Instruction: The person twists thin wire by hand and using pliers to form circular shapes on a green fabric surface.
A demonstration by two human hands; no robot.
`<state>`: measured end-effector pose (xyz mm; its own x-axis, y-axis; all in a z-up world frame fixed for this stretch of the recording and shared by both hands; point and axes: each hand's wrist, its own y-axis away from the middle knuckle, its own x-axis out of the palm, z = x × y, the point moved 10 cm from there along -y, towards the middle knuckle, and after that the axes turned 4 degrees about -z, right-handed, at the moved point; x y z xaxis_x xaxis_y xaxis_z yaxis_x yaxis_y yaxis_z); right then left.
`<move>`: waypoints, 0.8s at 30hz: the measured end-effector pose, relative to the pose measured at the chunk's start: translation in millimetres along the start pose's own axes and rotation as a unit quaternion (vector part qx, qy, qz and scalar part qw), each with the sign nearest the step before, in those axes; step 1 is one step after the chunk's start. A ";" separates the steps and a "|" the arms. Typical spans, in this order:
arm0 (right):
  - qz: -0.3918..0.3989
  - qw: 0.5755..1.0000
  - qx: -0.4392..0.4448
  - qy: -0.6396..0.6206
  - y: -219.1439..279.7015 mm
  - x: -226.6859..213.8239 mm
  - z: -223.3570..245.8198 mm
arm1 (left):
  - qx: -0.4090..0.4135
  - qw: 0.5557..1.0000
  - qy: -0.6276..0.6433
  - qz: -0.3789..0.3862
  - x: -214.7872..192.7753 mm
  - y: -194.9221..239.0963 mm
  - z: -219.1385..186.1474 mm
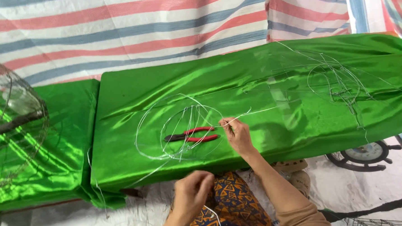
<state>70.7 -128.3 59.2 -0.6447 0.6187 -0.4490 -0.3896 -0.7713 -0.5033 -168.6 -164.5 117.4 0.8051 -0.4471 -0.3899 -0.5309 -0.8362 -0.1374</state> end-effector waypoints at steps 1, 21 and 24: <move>0.006 1.000 0.002 0.000 6.4 3.6 -2.3 | -0.006 1.000 0.002 -0.002 7.9 2.1 17.3; 0.057 0.930 -0.348 0.109 70.2 53.0 84.4 | -0.370 0.651 0.618 -0.239 23.1 16.1 207.8; 0.066 0.919 -0.371 0.113 74.6 58.9 80.5 | -0.381 0.666 0.591 -0.249 13.4 15.3 234.8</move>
<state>-49.3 -161.5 54.6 -0.4682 0.6066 -0.6425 0.2928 -0.5795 -0.7605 -228.1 -108.7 -103.7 0.7158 0.3850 0.5826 -0.1951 -0.6907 0.6963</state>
